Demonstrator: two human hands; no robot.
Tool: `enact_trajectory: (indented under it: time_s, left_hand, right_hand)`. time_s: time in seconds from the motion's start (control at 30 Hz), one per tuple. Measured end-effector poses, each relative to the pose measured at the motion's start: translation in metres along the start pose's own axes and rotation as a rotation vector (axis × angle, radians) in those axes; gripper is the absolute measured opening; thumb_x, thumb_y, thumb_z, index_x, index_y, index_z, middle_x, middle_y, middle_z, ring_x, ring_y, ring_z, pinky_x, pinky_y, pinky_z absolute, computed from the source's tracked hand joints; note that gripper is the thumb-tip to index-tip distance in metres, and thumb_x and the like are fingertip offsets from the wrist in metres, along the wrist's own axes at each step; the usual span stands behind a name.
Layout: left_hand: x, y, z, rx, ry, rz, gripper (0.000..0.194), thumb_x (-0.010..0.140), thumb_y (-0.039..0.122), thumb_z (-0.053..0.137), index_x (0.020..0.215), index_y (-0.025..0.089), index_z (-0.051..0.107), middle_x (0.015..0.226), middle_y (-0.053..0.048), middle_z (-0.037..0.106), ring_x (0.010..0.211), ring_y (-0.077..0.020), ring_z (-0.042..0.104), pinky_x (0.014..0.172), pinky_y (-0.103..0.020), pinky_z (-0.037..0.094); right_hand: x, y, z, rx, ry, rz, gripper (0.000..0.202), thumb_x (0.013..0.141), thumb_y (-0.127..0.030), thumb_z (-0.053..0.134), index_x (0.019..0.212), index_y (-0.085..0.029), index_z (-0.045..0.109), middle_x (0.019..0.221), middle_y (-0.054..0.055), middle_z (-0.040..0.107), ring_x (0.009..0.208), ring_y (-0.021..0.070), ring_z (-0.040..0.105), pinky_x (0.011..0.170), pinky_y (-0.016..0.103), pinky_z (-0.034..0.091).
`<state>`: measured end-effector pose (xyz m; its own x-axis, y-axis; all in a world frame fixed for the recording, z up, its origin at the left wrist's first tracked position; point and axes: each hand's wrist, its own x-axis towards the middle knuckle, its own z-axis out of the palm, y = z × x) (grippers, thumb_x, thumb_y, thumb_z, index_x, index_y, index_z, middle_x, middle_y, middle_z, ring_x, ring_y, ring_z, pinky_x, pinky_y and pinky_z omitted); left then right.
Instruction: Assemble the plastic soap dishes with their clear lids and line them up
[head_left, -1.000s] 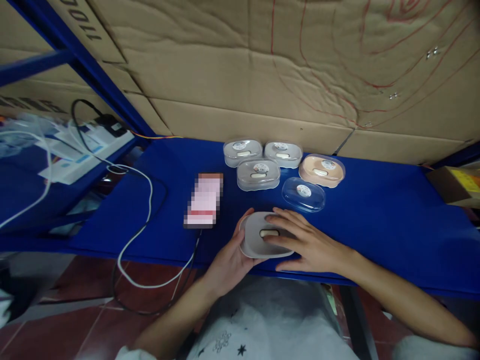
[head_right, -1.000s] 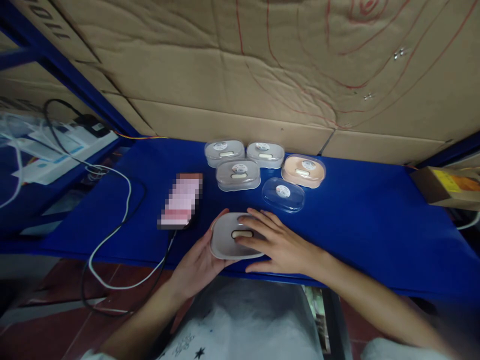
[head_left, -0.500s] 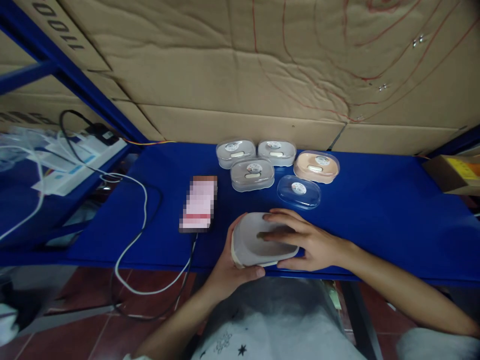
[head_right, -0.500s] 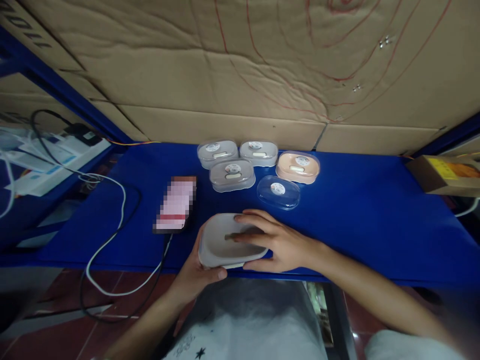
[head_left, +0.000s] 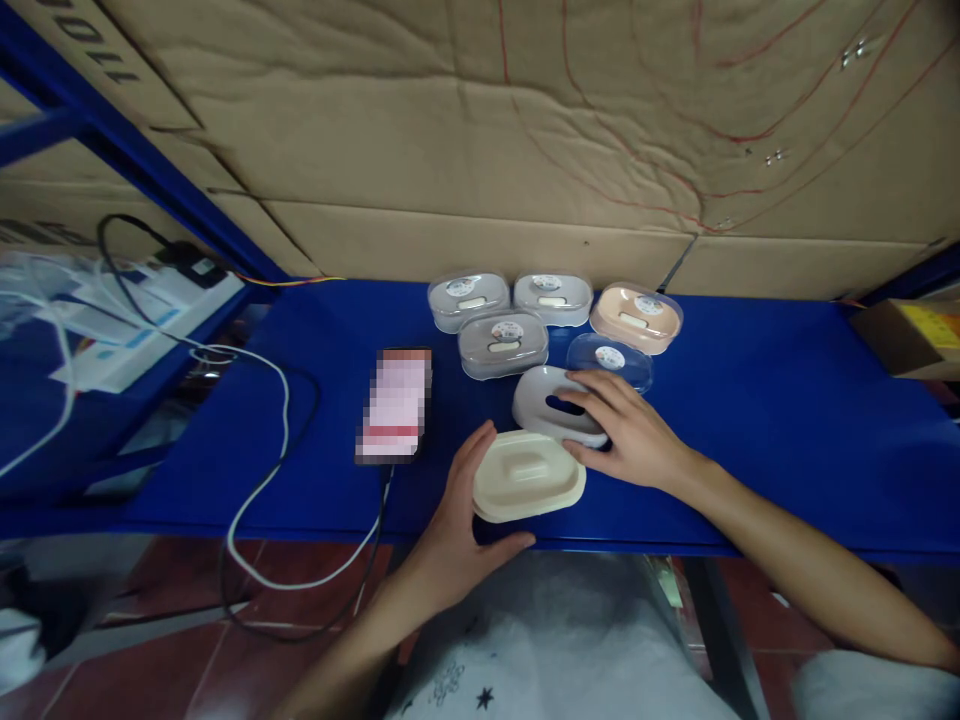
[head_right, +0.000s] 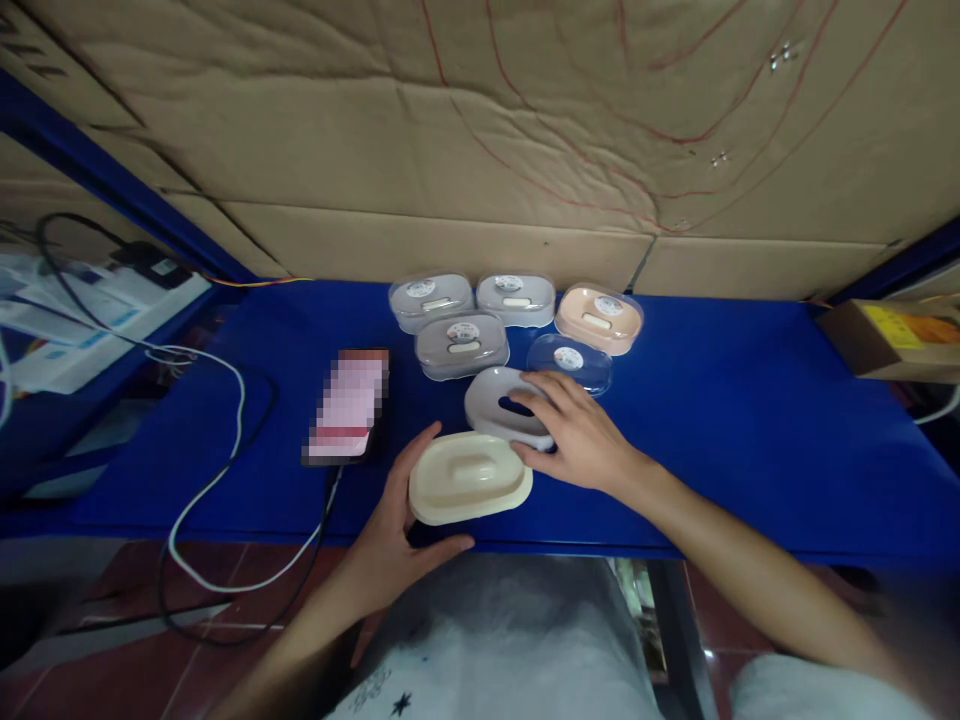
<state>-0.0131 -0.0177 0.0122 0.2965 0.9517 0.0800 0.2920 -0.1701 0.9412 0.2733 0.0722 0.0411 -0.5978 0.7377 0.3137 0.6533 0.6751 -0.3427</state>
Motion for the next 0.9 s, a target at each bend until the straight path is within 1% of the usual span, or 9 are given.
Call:
enact_trajectory:
  time_s: [0.17, 0.27, 0.37, 0.47, 0.57, 0.63, 0.7, 0.8, 0.9]
  left_hand:
    - [-0.001, 0.009, -0.001, 0.32, -0.099, 0.055, 0.09, 0.096, 0.02, 0.073, 0.165, 0.045, 0.022, 0.174, -0.011, 0.029, 0.161, -0.0344, 0.033, 0.129, -0.061, 0.035]
    - [0.0, 0.012, -0.002, 0.43, -0.115, 0.095, 0.085, 0.098, 0.022, 0.071, 0.164, 0.045, 0.024, 0.173, -0.011, 0.032, 0.162, -0.0356, 0.032, 0.13, -0.065, 0.029]
    - [0.001, 0.01, -0.003, 0.454, -0.085, 0.113, 0.084, 0.099, 0.026, 0.071, 0.165, 0.046, 0.024, 0.177, -0.011, 0.026, 0.163, -0.0372, 0.028, 0.13, -0.067, 0.028]
    - [0.001, 0.006, -0.001, 0.345, -0.012, 0.088, 0.085, 0.097, 0.028, 0.074, 0.165, 0.047, 0.026, 0.179, -0.009, 0.018, 0.164, -0.0369, 0.027, 0.127, -0.063, 0.035]
    - [0.0, 0.007, 0.002, 0.062, 0.075, 0.049, 0.092, 0.092, 0.027, 0.08, 0.164, 0.049, 0.027, 0.18, -0.007, 0.018, 0.164, -0.0365, 0.027, 0.127, -0.06, 0.036]
    - [0.0, 0.011, 0.004, -0.285, 0.099, 0.002, 0.105, 0.088, 0.028, 0.085, 0.165, 0.054, 0.018, 0.181, -0.005, 0.017, 0.161, -0.0365, 0.032, 0.123, -0.057, 0.043]
    - [0.002, 0.014, 0.005, -0.659, 0.111, -0.083, 0.112, 0.086, 0.035, 0.087, 0.165, 0.056, 0.012, 0.18, -0.005, 0.024, 0.158, -0.0359, 0.04, 0.12, -0.055, 0.047]
    - [0.005, 0.014, 0.005, -1.073, 0.074, -0.267, 0.092, 0.093, 0.051, 0.076, 0.168, 0.044, 0.023, 0.169, -0.008, 0.047, 0.156, -0.0363, 0.044, 0.124, -0.056, 0.041]
    - [0.009, 0.01, 0.006, -1.379, -0.096, -0.432, 0.067, 0.102, 0.061, 0.054, 0.16, 0.028, 0.048, 0.158, -0.012, 0.061, 0.154, -0.0391, 0.045, 0.126, -0.065, 0.034]
  right_hand:
    - [-0.003, 0.009, 0.001, -0.083, -0.04, 0.098, 0.055, 0.101, -0.043, 0.064, 0.151, -0.021, 0.052, 0.164, 0.018, 0.046, 0.157, 0.04, 0.037, 0.125, 0.064, 0.034]
    - [-0.003, 0.008, -0.003, -0.107, -0.034, 0.087, 0.054, 0.104, -0.043, 0.061, 0.153, -0.022, 0.051, 0.168, 0.018, 0.042, 0.161, 0.0402, 0.028, 0.127, 0.069, 0.023]
    - [-0.003, -0.006, -0.007, -0.006, -0.028, -0.092, 0.055, 0.105, -0.051, 0.059, 0.152, -0.023, 0.052, 0.165, 0.017, 0.047, 0.16, 0.0359, 0.033, 0.127, 0.062, 0.029]
    - [-0.005, -0.027, -0.003, 0.085, -0.048, -0.343, 0.057, 0.101, -0.059, 0.065, 0.141, -0.02, 0.062, 0.149, 0.016, 0.064, 0.147, 0.0315, 0.051, 0.124, 0.054, 0.035]
    - [-0.008, -0.041, 0.006, 0.072, -0.016, -0.45, 0.029, 0.104, -0.04, 0.067, 0.122, -0.018, 0.072, 0.124, 0.01, 0.077, 0.125, 0.0236, 0.066, 0.118, 0.045, 0.042]
    - [-0.009, -0.046, 0.011, 0.051, 0.027, -0.471, 0.018, 0.105, -0.028, 0.065, 0.115, -0.017, 0.074, 0.114, 0.008, 0.079, 0.115, 0.0199, 0.07, 0.112, 0.04, 0.046]
    - [-0.009, -0.048, 0.013, 0.029, 0.085, -0.49, 0.016, 0.105, -0.024, 0.064, 0.114, -0.017, 0.075, 0.111, 0.007, 0.08, 0.112, 0.0189, 0.07, 0.108, 0.039, 0.049]
    - [-0.008, -0.05, 0.012, -0.037, 0.133, -0.518, 0.017, 0.104, -0.017, 0.063, 0.115, -0.016, 0.075, 0.114, 0.007, 0.08, 0.114, 0.0188, 0.069, 0.109, 0.037, 0.049]
    - [-0.006, -0.047, 0.008, -0.015, 0.144, -0.547, 0.023, 0.107, -0.03, 0.062, 0.12, -0.016, 0.073, 0.116, 0.009, 0.079, 0.118, 0.021, 0.068, 0.109, 0.037, 0.049]
